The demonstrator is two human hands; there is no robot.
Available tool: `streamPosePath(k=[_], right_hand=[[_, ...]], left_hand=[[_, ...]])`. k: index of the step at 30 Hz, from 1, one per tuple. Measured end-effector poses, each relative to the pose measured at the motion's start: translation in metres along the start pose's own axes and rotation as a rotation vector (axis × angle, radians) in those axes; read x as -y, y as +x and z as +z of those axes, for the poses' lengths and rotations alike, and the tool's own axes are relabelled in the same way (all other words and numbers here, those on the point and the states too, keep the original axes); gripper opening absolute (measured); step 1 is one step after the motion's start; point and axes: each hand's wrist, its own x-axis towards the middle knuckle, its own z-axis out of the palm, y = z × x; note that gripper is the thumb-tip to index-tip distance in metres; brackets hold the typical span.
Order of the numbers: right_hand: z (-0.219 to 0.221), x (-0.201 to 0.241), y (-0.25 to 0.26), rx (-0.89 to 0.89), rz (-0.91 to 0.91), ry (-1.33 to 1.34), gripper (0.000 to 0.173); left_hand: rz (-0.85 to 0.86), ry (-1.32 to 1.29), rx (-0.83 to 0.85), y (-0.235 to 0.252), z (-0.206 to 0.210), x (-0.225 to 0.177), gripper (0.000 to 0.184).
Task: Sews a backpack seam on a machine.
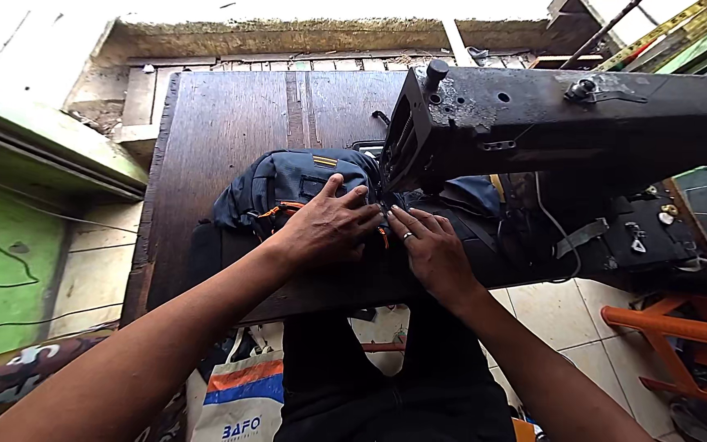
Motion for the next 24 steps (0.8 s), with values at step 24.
streamPosePath(k=[24], right_hand=[[-0.004, 0.01, 0.008, 0.069, 0.047, -0.125, 0.049]], left_hand=[[-0.063, -0.035, 0.04, 0.0, -0.002, 0.003, 0.04]])
